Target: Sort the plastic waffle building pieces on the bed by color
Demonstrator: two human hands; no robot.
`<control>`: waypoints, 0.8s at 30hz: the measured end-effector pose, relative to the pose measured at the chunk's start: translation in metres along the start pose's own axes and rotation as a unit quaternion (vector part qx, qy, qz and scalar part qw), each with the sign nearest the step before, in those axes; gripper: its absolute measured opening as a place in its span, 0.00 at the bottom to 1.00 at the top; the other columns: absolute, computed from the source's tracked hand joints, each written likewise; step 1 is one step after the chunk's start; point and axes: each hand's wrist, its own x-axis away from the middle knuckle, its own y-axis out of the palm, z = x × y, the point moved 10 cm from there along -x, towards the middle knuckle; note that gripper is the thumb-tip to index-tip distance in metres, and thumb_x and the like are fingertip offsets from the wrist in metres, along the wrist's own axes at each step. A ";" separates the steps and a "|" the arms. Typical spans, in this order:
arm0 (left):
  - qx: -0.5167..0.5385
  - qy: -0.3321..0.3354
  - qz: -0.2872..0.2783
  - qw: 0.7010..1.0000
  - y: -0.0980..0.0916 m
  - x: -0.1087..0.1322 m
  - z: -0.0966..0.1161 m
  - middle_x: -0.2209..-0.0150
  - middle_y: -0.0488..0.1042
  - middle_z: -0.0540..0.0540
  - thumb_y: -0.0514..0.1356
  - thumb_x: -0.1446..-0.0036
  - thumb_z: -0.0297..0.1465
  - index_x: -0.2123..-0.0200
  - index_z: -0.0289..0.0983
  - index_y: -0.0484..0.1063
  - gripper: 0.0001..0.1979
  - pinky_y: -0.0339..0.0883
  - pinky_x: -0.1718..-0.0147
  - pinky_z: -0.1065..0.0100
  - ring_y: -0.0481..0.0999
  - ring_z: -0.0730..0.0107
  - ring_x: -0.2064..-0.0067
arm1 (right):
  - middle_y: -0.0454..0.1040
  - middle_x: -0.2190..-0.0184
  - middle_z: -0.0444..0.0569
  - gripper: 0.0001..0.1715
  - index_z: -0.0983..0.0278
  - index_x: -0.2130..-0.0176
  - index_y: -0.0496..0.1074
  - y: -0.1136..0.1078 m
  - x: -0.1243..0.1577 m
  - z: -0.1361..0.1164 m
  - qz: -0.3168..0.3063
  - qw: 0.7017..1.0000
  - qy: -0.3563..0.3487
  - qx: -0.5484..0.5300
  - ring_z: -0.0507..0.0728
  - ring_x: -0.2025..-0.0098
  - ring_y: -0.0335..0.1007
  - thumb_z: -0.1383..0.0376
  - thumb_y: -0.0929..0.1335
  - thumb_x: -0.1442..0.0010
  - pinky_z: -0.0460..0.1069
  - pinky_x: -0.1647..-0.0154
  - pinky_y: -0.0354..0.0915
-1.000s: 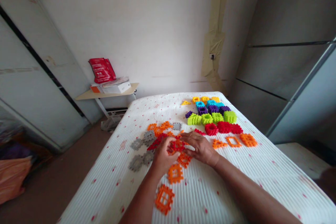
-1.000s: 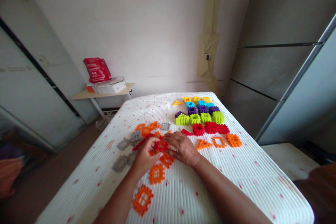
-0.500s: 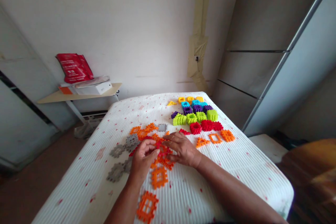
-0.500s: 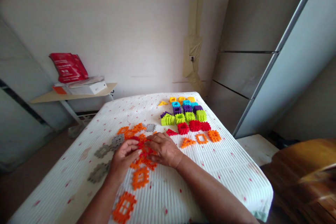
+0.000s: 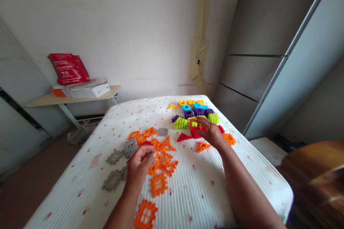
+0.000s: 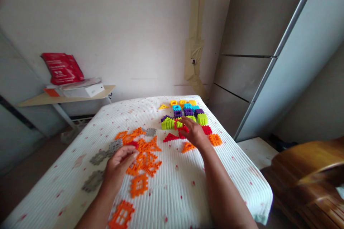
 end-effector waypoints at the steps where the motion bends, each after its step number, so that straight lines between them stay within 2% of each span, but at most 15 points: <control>1: -0.003 0.002 -0.002 1.000 0.001 0.000 0.000 0.72 0.72 0.51 0.64 0.58 0.36 0.67 0.35 0.68 0.15 0.65 0.76 0.74 0.68 0.76 0.75 | 0.72 0.52 0.52 0.20 0.59 0.49 0.68 -0.002 0.001 0.010 -0.010 1.000 0.019 0.010 0.58 0.53 0.70 0.66 0.66 0.43 0.54 0.52 0.67; 4: -0.009 0.008 -0.007 1.000 0.001 0.000 -0.002 0.73 0.72 0.51 0.64 0.57 0.37 0.67 0.35 0.68 0.15 0.64 0.76 0.74 0.67 0.76 0.75 | 0.74 0.56 0.51 0.17 0.61 0.54 0.71 0.001 0.006 0.026 -0.054 0.996 0.053 0.041 0.57 0.55 0.71 0.68 0.66 0.44 0.53 0.51 0.66; 8: -0.013 0.012 -0.011 1.000 0.000 0.000 -0.002 0.74 0.71 0.52 0.63 0.56 0.36 0.67 0.35 0.69 0.13 0.64 0.76 0.75 0.67 0.77 0.76 | 0.75 0.58 0.51 0.12 0.63 0.59 0.72 0.013 0.009 0.031 -0.112 0.988 0.073 0.079 0.56 0.55 0.70 0.68 0.67 0.45 0.50 0.52 0.65; 12: -0.014 0.012 -0.016 1.000 0.001 -0.001 -0.002 0.75 0.71 0.53 0.62 0.56 0.36 0.68 0.36 0.69 0.12 0.63 0.77 0.75 0.67 0.78 0.77 | 0.75 0.58 0.49 0.12 0.62 0.59 0.72 0.021 0.010 0.035 -0.153 0.979 0.091 0.099 0.55 0.56 0.70 0.68 0.66 0.45 0.47 0.55 0.64; 18: -0.013 0.015 -0.019 1.000 0.001 -0.001 -0.002 0.76 0.70 0.53 0.63 0.56 0.36 0.69 0.35 0.69 0.12 0.63 0.77 0.75 0.67 0.78 0.77 | 0.73 0.52 0.48 0.17 0.61 0.55 0.71 0.028 0.011 0.042 -0.186 0.969 0.104 0.123 0.55 0.51 0.68 0.71 0.65 0.46 0.47 0.50 0.61; 24: -0.012 0.012 -0.010 1.000 0.000 0.000 0.000 0.77 0.70 0.53 0.63 0.57 0.36 0.69 0.35 0.70 0.12 0.63 0.78 0.74 0.66 0.77 0.78 | 0.74 0.54 0.46 0.18 0.59 0.57 0.72 0.028 0.010 0.039 -0.182 0.971 0.092 0.129 0.54 0.52 0.68 0.73 0.64 0.46 0.47 0.50 0.60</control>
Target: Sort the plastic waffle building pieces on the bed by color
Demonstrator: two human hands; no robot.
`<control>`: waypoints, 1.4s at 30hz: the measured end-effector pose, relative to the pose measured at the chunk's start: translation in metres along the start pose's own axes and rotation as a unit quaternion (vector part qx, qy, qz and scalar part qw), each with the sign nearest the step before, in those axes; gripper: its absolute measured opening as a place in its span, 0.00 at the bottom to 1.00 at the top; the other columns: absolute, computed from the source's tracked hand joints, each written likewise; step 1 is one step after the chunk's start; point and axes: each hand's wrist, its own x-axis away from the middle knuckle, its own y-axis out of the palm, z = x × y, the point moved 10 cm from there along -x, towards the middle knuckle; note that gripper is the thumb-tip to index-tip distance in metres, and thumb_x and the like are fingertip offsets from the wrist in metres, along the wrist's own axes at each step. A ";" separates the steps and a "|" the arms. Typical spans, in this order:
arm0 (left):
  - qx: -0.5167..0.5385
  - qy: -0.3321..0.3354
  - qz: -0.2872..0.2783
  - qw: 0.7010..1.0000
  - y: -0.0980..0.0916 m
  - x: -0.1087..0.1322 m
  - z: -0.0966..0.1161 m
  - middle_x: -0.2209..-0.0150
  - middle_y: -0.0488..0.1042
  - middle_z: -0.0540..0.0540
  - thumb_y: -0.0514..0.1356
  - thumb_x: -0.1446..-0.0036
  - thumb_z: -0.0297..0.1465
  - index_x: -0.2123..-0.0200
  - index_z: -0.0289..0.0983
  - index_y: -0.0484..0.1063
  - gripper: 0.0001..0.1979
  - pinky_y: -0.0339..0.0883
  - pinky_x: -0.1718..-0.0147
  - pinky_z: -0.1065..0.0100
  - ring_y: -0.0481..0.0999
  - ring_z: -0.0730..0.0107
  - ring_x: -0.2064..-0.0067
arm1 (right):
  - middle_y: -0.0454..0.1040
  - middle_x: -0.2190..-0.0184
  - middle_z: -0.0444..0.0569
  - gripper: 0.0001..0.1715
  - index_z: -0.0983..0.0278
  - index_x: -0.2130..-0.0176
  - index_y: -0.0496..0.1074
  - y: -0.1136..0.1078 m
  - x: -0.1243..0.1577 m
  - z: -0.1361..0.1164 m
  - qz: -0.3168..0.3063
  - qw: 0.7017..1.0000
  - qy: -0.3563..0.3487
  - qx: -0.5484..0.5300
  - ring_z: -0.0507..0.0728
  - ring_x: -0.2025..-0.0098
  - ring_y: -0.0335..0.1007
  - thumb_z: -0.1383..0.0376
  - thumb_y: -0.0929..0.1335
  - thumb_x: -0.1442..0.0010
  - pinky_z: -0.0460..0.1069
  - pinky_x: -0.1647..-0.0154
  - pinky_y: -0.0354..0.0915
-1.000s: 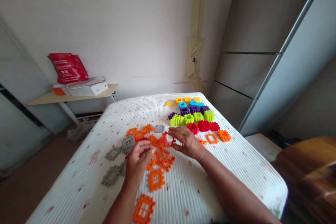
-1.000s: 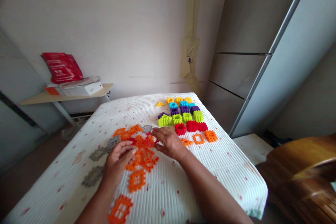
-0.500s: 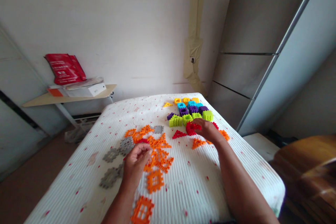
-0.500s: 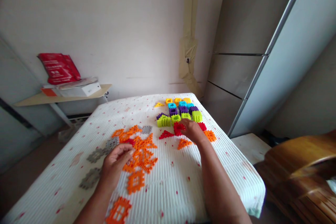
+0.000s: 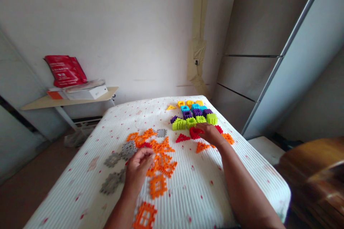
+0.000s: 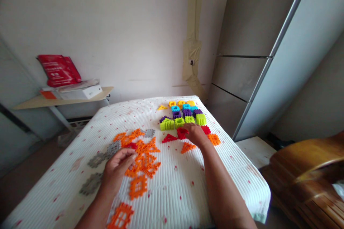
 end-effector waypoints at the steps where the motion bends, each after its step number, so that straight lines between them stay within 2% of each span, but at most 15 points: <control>1: 0.001 -0.001 -0.001 1.000 0.000 0.000 0.000 0.77 0.70 0.53 0.63 0.57 0.36 0.69 0.35 0.70 0.12 0.63 0.78 0.74 0.66 0.77 0.78 | 0.75 0.55 0.46 0.18 0.59 0.57 0.72 -0.001 0.000 -0.001 0.002 1.000 -0.001 0.000 0.54 0.52 0.69 0.73 0.63 0.46 0.47 0.50 0.61; 8: -0.001 -0.006 -0.004 1.000 0.000 0.000 -0.002 0.78 0.69 0.53 0.63 0.57 0.36 0.70 0.35 0.69 0.12 0.63 0.78 0.75 0.66 0.78 0.78 | 0.75 0.56 0.46 0.20 0.60 0.58 0.73 -0.004 0.001 -0.003 -0.001 1.000 0.011 0.006 0.54 0.53 0.69 0.75 0.63 0.48 0.46 0.52 0.61; 23: -0.022 0.004 -0.002 1.000 0.000 0.000 0.002 0.78 0.70 0.52 0.63 0.57 0.37 0.70 0.36 0.70 0.12 0.64 0.78 0.74 0.68 0.76 0.78 | 0.75 0.57 0.47 0.16 0.60 0.58 0.72 -0.001 0.002 -0.002 -0.011 0.999 0.023 0.028 0.55 0.54 0.69 0.72 0.65 0.47 0.47 0.53 0.62; 33: -0.016 0.000 -0.003 1.000 0.000 -0.001 0.000 0.78 0.70 0.53 0.63 0.57 0.36 0.70 0.35 0.70 0.12 0.64 0.77 0.74 0.67 0.76 0.78 | 0.66 0.45 0.51 0.26 0.59 0.50 0.69 0.006 0.002 0.004 -0.019 0.997 0.047 0.064 0.59 0.50 0.68 0.72 0.64 0.49 0.52 0.51 0.62; 42: -0.024 0.001 0.004 1.000 0.000 0.000 0.004 0.80 0.69 0.53 0.63 0.58 0.36 0.72 0.35 0.71 0.11 0.64 0.78 0.73 0.67 0.76 0.79 | 0.67 0.45 0.51 0.24 0.60 0.52 0.70 0.003 0.001 0.000 -0.008 0.996 0.046 0.080 0.60 0.51 0.70 0.72 0.64 0.49 0.52 0.52 0.63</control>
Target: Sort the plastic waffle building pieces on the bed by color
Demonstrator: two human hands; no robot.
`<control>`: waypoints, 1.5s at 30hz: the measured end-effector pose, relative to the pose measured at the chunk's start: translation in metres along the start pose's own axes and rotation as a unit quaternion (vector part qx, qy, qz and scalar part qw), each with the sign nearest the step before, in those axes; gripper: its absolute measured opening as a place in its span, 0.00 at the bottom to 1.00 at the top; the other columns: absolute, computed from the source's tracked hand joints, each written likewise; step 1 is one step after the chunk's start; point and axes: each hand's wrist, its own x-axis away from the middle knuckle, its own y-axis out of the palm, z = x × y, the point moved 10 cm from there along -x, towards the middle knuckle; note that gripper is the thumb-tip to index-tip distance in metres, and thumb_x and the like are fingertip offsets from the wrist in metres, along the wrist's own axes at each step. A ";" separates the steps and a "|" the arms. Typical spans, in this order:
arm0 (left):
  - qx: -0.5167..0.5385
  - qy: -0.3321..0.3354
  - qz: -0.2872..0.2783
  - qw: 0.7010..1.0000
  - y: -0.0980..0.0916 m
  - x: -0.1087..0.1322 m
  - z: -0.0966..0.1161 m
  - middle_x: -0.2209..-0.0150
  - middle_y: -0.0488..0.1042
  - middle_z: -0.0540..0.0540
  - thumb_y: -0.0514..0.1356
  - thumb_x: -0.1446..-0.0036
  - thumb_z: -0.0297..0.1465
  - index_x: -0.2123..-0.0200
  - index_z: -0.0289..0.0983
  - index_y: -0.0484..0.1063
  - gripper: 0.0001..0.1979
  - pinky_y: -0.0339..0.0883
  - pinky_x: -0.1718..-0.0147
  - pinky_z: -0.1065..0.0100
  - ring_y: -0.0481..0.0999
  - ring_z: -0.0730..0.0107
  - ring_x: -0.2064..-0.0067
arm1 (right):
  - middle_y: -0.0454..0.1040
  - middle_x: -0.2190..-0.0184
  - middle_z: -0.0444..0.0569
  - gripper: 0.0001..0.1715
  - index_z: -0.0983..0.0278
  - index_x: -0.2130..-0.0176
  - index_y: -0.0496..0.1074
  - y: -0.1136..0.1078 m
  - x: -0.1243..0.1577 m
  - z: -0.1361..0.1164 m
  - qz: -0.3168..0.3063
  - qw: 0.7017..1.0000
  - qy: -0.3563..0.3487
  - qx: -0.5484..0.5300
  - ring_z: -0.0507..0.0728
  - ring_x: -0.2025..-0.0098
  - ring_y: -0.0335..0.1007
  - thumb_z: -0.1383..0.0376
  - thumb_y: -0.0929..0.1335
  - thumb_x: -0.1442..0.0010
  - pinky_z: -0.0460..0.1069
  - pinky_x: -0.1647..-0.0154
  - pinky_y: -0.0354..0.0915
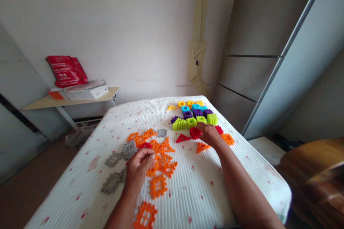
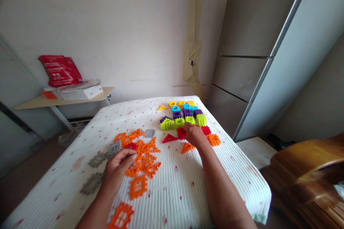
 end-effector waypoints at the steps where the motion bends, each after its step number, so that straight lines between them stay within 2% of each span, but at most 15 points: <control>1: -0.001 0.000 0.000 1.000 0.000 0.000 0.000 0.80 0.69 0.53 0.63 0.58 0.36 0.72 0.35 0.71 0.12 0.64 0.78 0.73 0.67 0.76 0.79 | 0.67 0.45 0.51 0.24 0.60 0.52 0.70 -0.001 0.000 -0.001 0.001 1.000 -0.001 0.000 0.60 0.51 0.70 0.73 0.64 0.49 0.52 0.52 0.63; 9: -0.003 -0.004 0.002 1.000 0.000 0.000 0.000 0.81 0.68 0.53 0.63 0.59 0.37 0.72 0.35 0.71 0.12 0.63 0.79 0.73 0.67 0.75 0.79 | 0.65 0.44 0.52 0.25 0.60 0.51 0.69 0.004 0.000 0.001 -0.021 1.000 0.008 -0.007 0.59 0.50 0.68 0.73 0.64 0.49 0.53 0.51 0.62; 17: -0.010 0.005 0.001 1.000 0.000 0.001 0.003 0.81 0.69 0.53 0.63 0.58 0.37 0.72 0.36 0.71 0.11 0.64 0.78 0.73 0.67 0.75 0.79 | 0.66 0.45 0.53 0.25 0.60 0.52 0.70 0.004 0.000 0.000 -0.017 1.000 -0.001 -0.011 0.59 0.49 0.68 0.73 0.63 0.50 0.52 0.50 0.62; 23: -0.023 0.006 -0.003 1.000 -0.003 -0.002 -0.005 0.80 0.69 0.52 0.62 0.56 0.38 0.71 0.35 0.71 0.12 0.63 0.78 0.73 0.68 0.74 0.78 | 0.66 0.44 0.52 0.27 0.60 0.51 0.69 0.006 0.000 0.001 -0.019 1.000 0.003 -0.016 0.59 0.48 0.67 0.74 0.64 0.51 0.53 0.49 0.61; 28: -0.032 0.015 0.017 0.999 -0.010 -0.004 -0.009 0.80 0.70 0.52 0.63 0.56 0.38 0.70 0.35 0.72 0.13 0.63 0.77 0.74 0.68 0.75 0.78 | 0.65 0.44 0.53 0.26 0.62 0.51 0.69 0.006 0.000 0.000 -0.021 1.000 -0.002 -0.015 0.59 0.49 0.68 0.73 0.64 0.51 0.52 0.49 0.62; 33: -0.061 0.043 0.041 0.996 -0.016 -0.004 -0.003 0.79 0.71 0.51 0.63 0.56 0.38 0.70 0.36 0.72 0.12 0.63 0.77 0.74 0.69 0.74 0.77 | 0.66 0.44 0.52 0.25 0.61 0.52 0.69 0.006 0.000 -0.001 -0.017 1.000 -0.005 -0.011 0.59 0.49 0.68 0.73 0.64 0.50 0.52 0.50 0.62; 37: -0.098 0.080 0.098 0.987 -0.036 -0.005 0.006 0.76 0.73 0.50 0.62 0.57 0.39 0.71 0.36 0.73 0.12 0.65 0.74 0.72 0.71 0.71 0.75 | 0.67 0.45 0.53 0.24 0.61 0.52 0.70 0.006 0.001 -0.001 -0.017 1.000 -0.010 -0.005 0.59 0.49 0.68 0.73 0.64 0.49 0.52 0.50 0.62; 41: -0.144 0.118 0.200 0.962 -0.078 -0.008 0.017 0.75 0.74 0.50 0.60 0.55 0.39 0.70 0.37 0.73 0.12 0.66 0.70 0.71 0.72 0.70 0.73 | 0.67 0.46 0.52 0.24 0.61 0.51 0.69 0.004 0.002 -0.001 -0.001 1.000 -0.014 0.002 0.59 0.49 0.68 0.71 0.65 0.49 0.52 0.50 0.62; 43: -0.190 0.121 0.243 0.944 -0.100 -0.012 0.018 0.74 0.74 0.49 0.59 0.54 0.39 0.69 0.36 0.73 0.12 0.66 0.68 0.69 0.72 0.69 0.72 | 0.67 0.45 0.54 0.22 0.62 0.51 0.70 0.000 0.002 -0.002 0.028 0.999 -0.027 0.002 0.60 0.50 0.68 0.68 0.65 0.47 0.53 0.51 0.63; 45: -0.252 0.119 0.271 0.921 -0.117 -0.017 0.018 0.72 0.75 0.47 0.57 0.53 0.38 0.69 0.36 0.74 0.12 0.67 0.65 0.66 0.73 0.66 0.70 | 0.65 0.44 0.57 0.20 0.63 0.52 0.70 -0.010 0.003 -0.005 0.084 0.995 -0.047 0.001 0.62 0.51 0.69 0.65 0.65 0.46 0.56 0.52 0.64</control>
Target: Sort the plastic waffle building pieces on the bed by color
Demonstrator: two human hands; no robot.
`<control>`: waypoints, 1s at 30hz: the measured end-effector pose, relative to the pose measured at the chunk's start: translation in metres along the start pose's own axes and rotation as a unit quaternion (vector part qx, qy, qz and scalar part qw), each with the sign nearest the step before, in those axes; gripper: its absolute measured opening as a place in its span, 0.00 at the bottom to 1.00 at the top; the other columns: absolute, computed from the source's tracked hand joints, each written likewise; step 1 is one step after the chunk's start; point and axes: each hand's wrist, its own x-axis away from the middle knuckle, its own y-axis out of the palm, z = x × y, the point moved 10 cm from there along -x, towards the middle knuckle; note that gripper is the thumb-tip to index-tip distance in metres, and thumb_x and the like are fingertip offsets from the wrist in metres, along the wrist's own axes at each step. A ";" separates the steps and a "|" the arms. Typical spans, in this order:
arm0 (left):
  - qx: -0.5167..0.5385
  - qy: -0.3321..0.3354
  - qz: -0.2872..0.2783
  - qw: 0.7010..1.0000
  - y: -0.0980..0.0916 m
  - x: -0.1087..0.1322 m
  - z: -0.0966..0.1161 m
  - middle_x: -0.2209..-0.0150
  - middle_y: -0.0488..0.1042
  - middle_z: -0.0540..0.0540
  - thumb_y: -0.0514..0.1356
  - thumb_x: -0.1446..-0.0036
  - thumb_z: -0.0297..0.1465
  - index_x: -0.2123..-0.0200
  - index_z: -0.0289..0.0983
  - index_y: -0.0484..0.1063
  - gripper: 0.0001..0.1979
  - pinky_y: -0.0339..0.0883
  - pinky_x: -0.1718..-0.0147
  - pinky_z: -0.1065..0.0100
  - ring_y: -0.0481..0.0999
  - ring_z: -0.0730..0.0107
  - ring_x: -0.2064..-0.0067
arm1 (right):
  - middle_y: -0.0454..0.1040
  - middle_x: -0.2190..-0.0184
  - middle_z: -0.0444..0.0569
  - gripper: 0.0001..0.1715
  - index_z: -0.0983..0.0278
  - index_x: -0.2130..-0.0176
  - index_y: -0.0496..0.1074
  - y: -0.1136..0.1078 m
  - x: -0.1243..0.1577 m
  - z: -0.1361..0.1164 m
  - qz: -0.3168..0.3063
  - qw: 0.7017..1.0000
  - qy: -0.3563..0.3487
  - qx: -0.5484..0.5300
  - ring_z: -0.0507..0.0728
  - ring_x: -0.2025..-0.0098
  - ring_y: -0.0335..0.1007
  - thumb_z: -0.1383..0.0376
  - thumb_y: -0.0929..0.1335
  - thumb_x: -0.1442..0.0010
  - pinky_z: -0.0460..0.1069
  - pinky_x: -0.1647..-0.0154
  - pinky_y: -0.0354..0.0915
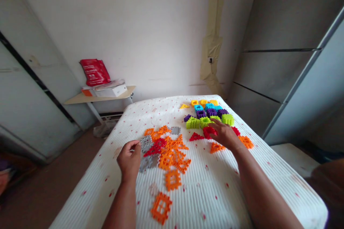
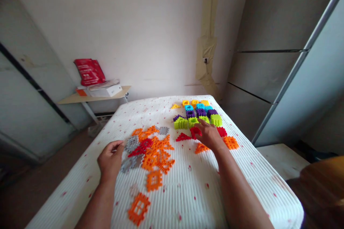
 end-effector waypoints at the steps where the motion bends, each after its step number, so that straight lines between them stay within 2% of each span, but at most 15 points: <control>1: -0.033 0.006 0.005 0.999 -0.002 -0.005 -0.005 0.71 0.76 0.46 0.56 0.53 0.37 0.69 0.36 0.74 0.13 0.67 0.63 0.64 0.73 0.65 0.69 | 0.64 0.44 0.57 0.20 0.63 0.52 0.71 -0.006 0.000 -0.002 0.036 0.999 -0.013 -0.001 0.63 0.52 0.69 0.63 0.65 0.45 0.57 0.53 0.65; 5: -0.130 0.037 -0.039 0.990 0.010 -0.015 -0.013 0.67 0.77 0.42 0.53 0.53 0.32 0.67 0.34 0.75 0.14 0.66 0.59 0.61 0.74 0.61 0.64 | 0.66 0.46 0.59 0.19 0.65 0.53 0.71 -0.031 0.002 -0.013 0.157 0.985 -0.064 -0.015 0.64 0.52 0.69 0.60 0.65 0.42 0.58 0.55 0.66; 9: -0.156 0.070 -0.097 0.981 0.028 -0.006 -0.002 0.67 0.78 0.45 0.54 0.51 0.33 0.69 0.38 0.76 0.11 0.66 0.59 0.65 0.74 0.63 0.63 | 0.67 0.47 0.59 0.18 0.65 0.53 0.71 -0.039 0.006 -0.018 0.201 0.976 -0.084 -0.027 0.64 0.52 0.69 0.60 0.64 0.41 0.58 0.56 0.67; 13: -0.239 0.112 -0.183 0.947 0.048 0.014 0.018 0.65 0.78 0.47 0.57 0.51 0.35 0.69 0.40 0.76 0.09 0.63 0.58 0.64 0.73 0.62 0.60 | 0.67 0.47 0.58 0.18 0.64 0.52 0.70 -0.034 0.007 -0.023 0.190 0.976 -0.091 -0.058 0.62 0.52 0.70 0.60 0.63 0.40 0.56 0.55 0.68; 19: -0.296 0.149 -0.218 0.918 0.067 0.032 0.042 0.58 0.75 0.43 0.58 0.49 0.40 0.57 0.40 0.74 0.17 0.60 0.55 0.59 0.70 0.57 0.54 | 0.68 0.47 0.59 0.17 0.65 0.53 0.71 -0.029 0.005 -0.042 0.166 0.977 -0.108 -0.081 0.62 0.52 0.70 0.60 0.63 0.39 0.56 0.54 0.69; 23: -0.327 0.135 -0.242 0.904 0.079 0.037 0.037 0.55 0.74 0.42 0.59 0.50 0.40 0.53 0.41 0.72 0.20 0.60 0.57 0.57 0.69 0.54 0.53 | 0.68 0.48 0.61 0.18 0.66 0.53 0.70 -0.024 0.005 -0.049 0.157 0.977 -0.114 -0.086 0.63 0.52 0.70 0.60 0.62 0.39 0.56 0.56 0.69; 30: -0.335 0.146 -0.223 0.904 0.078 0.036 0.036 0.57 0.75 0.43 0.58 0.50 0.34 0.55 0.41 0.73 0.17 0.60 0.57 0.58 0.69 0.56 0.54 | 0.69 0.49 0.61 0.17 0.67 0.54 0.71 -0.016 0.005 -0.057 0.145 0.977 -0.128 -0.094 0.61 0.53 0.71 0.61 0.62 0.39 0.54 0.55 0.70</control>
